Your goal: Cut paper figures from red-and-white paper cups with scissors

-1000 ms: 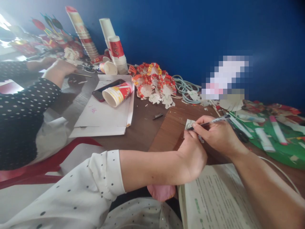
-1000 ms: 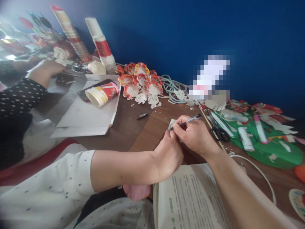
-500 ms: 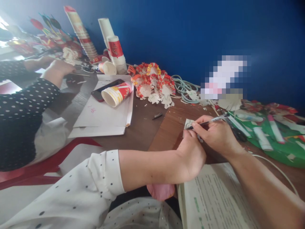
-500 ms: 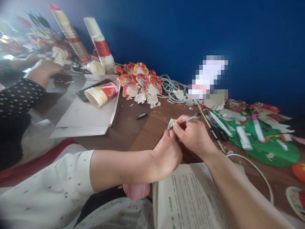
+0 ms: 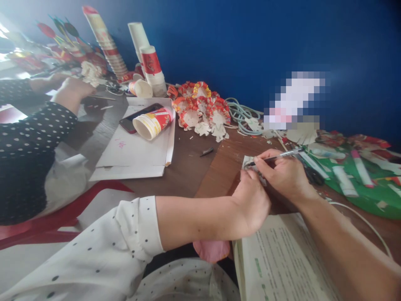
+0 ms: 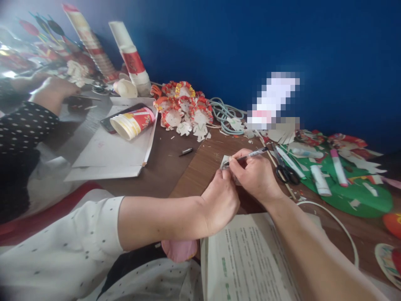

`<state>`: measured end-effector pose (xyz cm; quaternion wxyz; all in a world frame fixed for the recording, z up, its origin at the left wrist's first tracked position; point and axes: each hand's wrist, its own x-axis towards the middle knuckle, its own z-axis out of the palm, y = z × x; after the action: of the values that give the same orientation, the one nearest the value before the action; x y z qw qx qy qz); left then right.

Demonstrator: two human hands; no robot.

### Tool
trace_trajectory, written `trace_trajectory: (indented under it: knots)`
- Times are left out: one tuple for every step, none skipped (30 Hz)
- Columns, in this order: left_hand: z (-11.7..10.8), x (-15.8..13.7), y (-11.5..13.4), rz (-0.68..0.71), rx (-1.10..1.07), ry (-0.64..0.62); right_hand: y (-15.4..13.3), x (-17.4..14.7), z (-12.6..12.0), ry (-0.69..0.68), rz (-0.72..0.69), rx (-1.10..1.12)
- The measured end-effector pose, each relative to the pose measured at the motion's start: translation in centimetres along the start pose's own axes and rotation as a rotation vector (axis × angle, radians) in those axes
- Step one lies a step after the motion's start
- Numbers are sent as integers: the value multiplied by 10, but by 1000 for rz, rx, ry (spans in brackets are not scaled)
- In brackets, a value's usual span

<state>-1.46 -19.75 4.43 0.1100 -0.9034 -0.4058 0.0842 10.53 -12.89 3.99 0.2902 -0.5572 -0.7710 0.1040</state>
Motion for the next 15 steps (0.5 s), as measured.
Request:
trace_trajectory:
  knots:
    - [-1, 0, 0, 4, 1, -3, 0, 0, 0, 6, 1, -3]
    - [-1, -1, -1, 9, 1, -5, 1, 0, 1, 10, 3, -6]
    - [-2, -1, -2, 15, 0, -8, 1, 1, 1, 12, 5, -7]
    - [-2, 0, -2, 20, -1, -10, 1, 1, 2, 14, 7, -7]
    - [-2, 0, -2, 22, -3, -12, 2, 1, 2, 16, 7, -5]
    - [-1, 0, -2, 20, -5, -11, 2, 1, 2, 17, 6, -3]
    - [-1, 1, -2, 19, -8, -12, 1, 2, 2, 20, 4, 0]
    - [0, 1, -2, 14, -12, -11, 1, 2, 2, 24, 2, 1]
    - [0, 1, -2, 8, -15, -9, 1, 2, 2, 31, 3, 0]
    - [0, 2, -2, 5, -19, -5, 1, 3, 2, 37, 4, -1]
    - [0, 2, -2, 3, -23, 0, 0, 3, 2, 44, 6, -2]
    - [1, 2, -2, 1, -28, 2, 0, 3, 2, 51, 7, -3]
    - [1, 2, -2, 0, -33, 3, 0, 3, 2, 58, 7, -3]
    - [0, 2, -2, 2, -39, 1, 0, 3, 3, 63, 7, -4]
    - [0, 2, -3, 8, -44, -5, 0, 3, 3, 65, 9, -4]
